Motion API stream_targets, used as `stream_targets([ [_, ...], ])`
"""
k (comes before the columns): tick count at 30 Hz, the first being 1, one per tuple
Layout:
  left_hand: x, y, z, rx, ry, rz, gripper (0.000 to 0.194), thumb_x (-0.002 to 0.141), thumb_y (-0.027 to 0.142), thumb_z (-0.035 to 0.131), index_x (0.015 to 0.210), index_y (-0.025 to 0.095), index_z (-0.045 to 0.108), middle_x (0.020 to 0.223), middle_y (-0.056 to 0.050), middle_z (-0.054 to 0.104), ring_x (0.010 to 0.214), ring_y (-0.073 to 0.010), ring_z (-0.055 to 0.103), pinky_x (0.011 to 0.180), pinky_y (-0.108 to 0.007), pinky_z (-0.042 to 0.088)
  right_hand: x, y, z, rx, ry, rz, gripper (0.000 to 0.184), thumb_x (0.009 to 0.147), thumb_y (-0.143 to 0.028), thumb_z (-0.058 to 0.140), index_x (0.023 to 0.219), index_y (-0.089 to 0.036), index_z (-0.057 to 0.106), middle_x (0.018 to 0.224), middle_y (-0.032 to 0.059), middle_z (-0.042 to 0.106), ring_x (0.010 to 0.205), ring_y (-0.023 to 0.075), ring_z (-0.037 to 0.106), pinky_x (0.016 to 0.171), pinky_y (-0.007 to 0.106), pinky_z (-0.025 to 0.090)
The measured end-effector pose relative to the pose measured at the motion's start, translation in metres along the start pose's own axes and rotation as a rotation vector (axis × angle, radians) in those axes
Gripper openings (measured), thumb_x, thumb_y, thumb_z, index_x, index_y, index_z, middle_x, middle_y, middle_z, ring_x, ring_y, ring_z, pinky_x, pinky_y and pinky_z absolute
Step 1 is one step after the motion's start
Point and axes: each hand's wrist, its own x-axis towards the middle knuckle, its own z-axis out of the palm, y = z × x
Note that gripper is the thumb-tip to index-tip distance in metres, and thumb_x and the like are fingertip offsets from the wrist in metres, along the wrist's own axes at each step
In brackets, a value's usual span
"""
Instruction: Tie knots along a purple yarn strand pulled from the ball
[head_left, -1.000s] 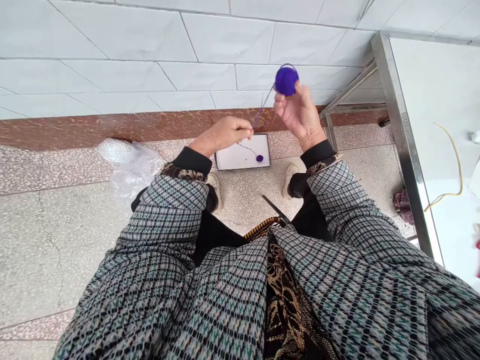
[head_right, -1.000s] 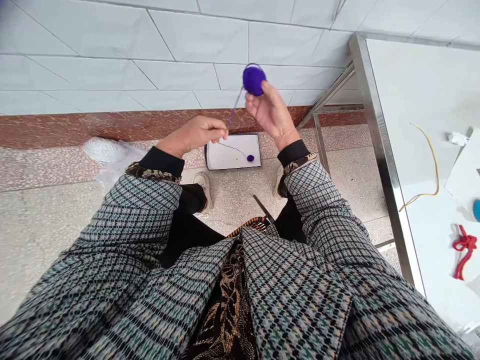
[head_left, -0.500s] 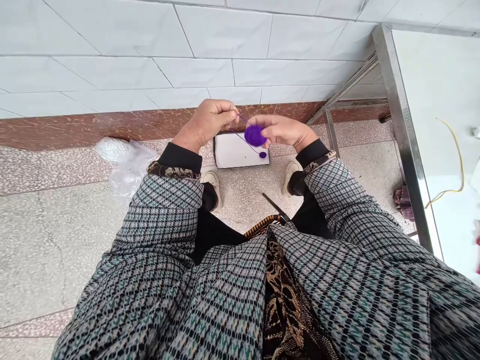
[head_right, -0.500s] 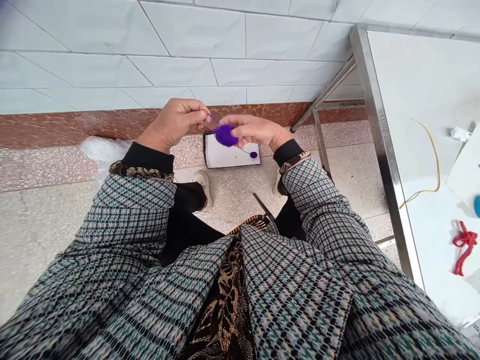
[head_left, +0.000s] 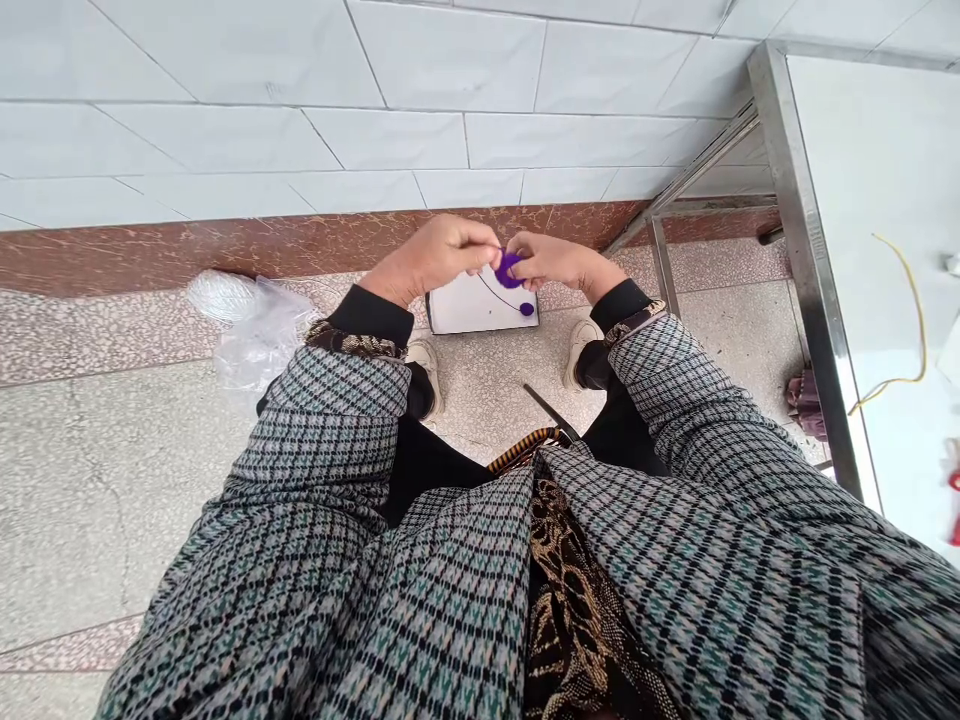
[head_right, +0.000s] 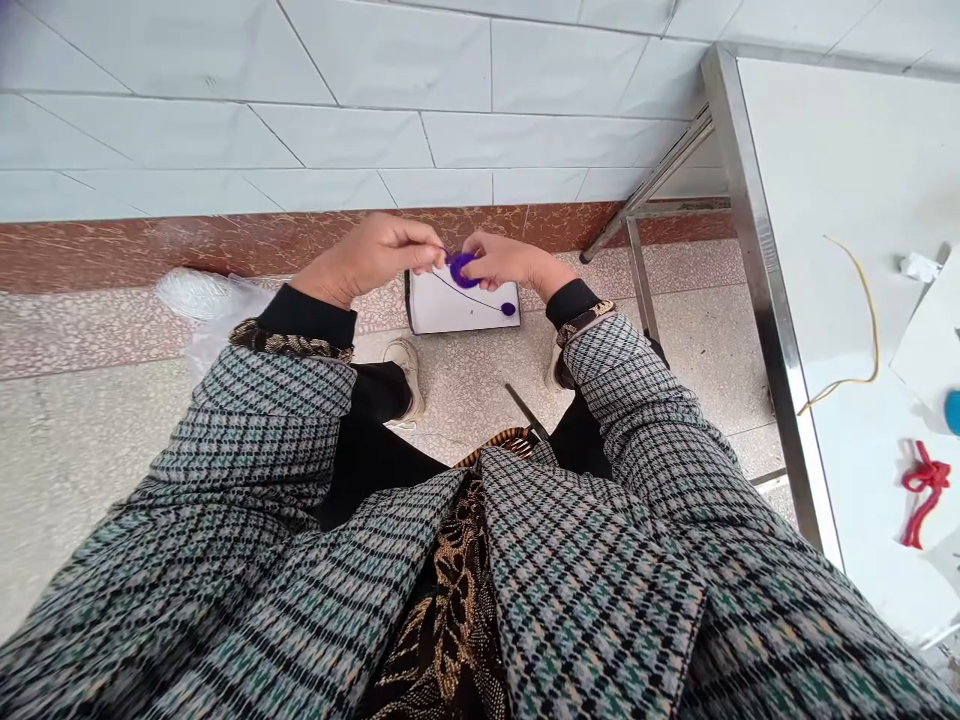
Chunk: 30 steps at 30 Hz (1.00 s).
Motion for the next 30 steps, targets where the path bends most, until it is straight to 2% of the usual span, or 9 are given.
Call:
stream_targets([
  [4, -0.001, -0.01, -0.013, -0.072, 0.186, -0.07, 0.015, 0.093, 0.023, 0.061, 0.079, 0.018, 0.066, 0.07, 0.0, 0.057, 0.064, -0.0107, 0.047, 0.067, -0.028, 0.04, -0.014, -0.007, 0.0, 0.129, -0.231, -0.137, 0.042, 0.086, -0.027, 0.09, 0.109, -0.019, 0.055, 0.085, -0.0038, 0.062, 0.065, 0.0074, 0.056, 0.056, 0.015, 0.045],
  [7, 0.003, -0.015, -0.01, -0.018, 0.203, -0.102, 0.016, 0.093, 0.021, 0.059, 0.078, 0.018, 0.065, 0.069, 0.001, 0.056, 0.062, -0.0106, 0.047, 0.067, -0.029, 0.041, -0.019, -0.014, -0.008, 0.343, -0.084, -0.391, 0.057, 0.085, -0.052, 0.09, 0.115, -0.021, 0.053, 0.092, -0.0016, 0.062, 0.071, 0.0092, 0.057, 0.062, 0.019, 0.049],
  [11, 0.007, -0.008, 0.006, 0.084, -0.057, -0.021, 0.019, 0.092, 0.03, 0.062, 0.081, 0.018, 0.07, 0.068, 0.001, 0.06, 0.065, -0.012, 0.054, 0.073, -0.027, 0.047, -0.01, -0.015, -0.018, 0.59, 0.297, -0.575, 0.062, 0.08, -0.054, 0.091, 0.114, -0.025, 0.048, 0.1, 0.0003, 0.063, 0.091, 0.0135, 0.062, 0.08, 0.022, 0.056],
  [15, 0.005, 0.009, 0.015, 0.072, -0.317, 0.005, 0.021, 0.09, 0.035, 0.066, 0.081, 0.018, 0.074, 0.063, 0.002, 0.059, 0.064, -0.0124, 0.058, 0.075, -0.027, 0.049, 0.003, -0.007, -0.015, 0.434, 0.432, -0.364, 0.043, 0.089, -0.032, 0.083, 0.115, -0.025, 0.049, 0.097, -0.0021, 0.064, 0.077, 0.0099, 0.06, 0.07, 0.018, 0.054],
  [19, -0.002, 0.011, 0.004, -0.009, -0.149, 0.011, 0.02, 0.09, 0.034, 0.067, 0.082, 0.017, 0.073, 0.071, -0.001, 0.063, 0.067, -0.0129, 0.057, 0.074, -0.029, 0.048, 0.003, 0.001, -0.008, -0.056, 0.104, -0.084, 0.036, 0.082, -0.012, 0.084, 0.105, -0.019, 0.057, 0.08, -0.0031, 0.061, 0.064, 0.01, 0.054, 0.053, 0.018, 0.043],
  [22, -0.005, 0.003, -0.007, -0.103, 0.064, -0.015, 0.019, 0.094, 0.032, 0.065, 0.083, 0.017, 0.068, 0.075, -0.002, 0.062, 0.067, -0.0115, 0.05, 0.071, -0.03, 0.045, -0.004, 0.001, -0.007, -0.074, -0.25, -0.158, 0.036, 0.084, -0.02, 0.087, 0.108, -0.017, 0.06, 0.082, -0.0029, 0.061, 0.066, 0.0088, 0.053, 0.055, 0.017, 0.041],
  [24, -0.004, -0.003, -0.011, -0.142, 0.135, -0.07, 0.019, 0.099, 0.031, 0.064, 0.084, 0.019, 0.065, 0.077, -0.002, 0.062, 0.067, -0.011, 0.045, 0.071, -0.031, 0.043, -0.011, -0.002, -0.009, 0.012, -0.359, -0.26, 0.041, 0.087, -0.03, 0.088, 0.112, -0.016, 0.059, 0.087, -0.0018, 0.061, 0.068, 0.0074, 0.052, 0.058, 0.017, 0.039],
  [26, -0.002, -0.007, -0.011, -0.136, 0.16, -0.13, 0.019, 0.101, 0.029, 0.063, 0.084, 0.019, 0.063, 0.077, -0.001, 0.062, 0.068, -0.0113, 0.044, 0.071, -0.031, 0.043, -0.019, -0.009, -0.011, 0.131, -0.3, -0.366, 0.052, 0.085, -0.043, 0.09, 0.116, -0.018, 0.056, 0.093, -0.0008, 0.061, 0.073, 0.0082, 0.054, 0.062, 0.018, 0.04],
  [30, 0.003, -0.001, 0.001, -0.015, 0.041, -0.123, 0.016, 0.094, 0.024, 0.063, 0.08, 0.018, 0.068, 0.075, -0.001, 0.062, 0.069, -0.0129, 0.051, 0.072, -0.031, 0.043, -0.023, -0.023, -0.018, 0.456, 0.181, -0.599, 0.063, 0.078, -0.049, 0.091, 0.117, -0.024, 0.048, 0.101, 0.0, 0.063, 0.084, 0.0115, 0.059, 0.07, 0.02, 0.048],
])
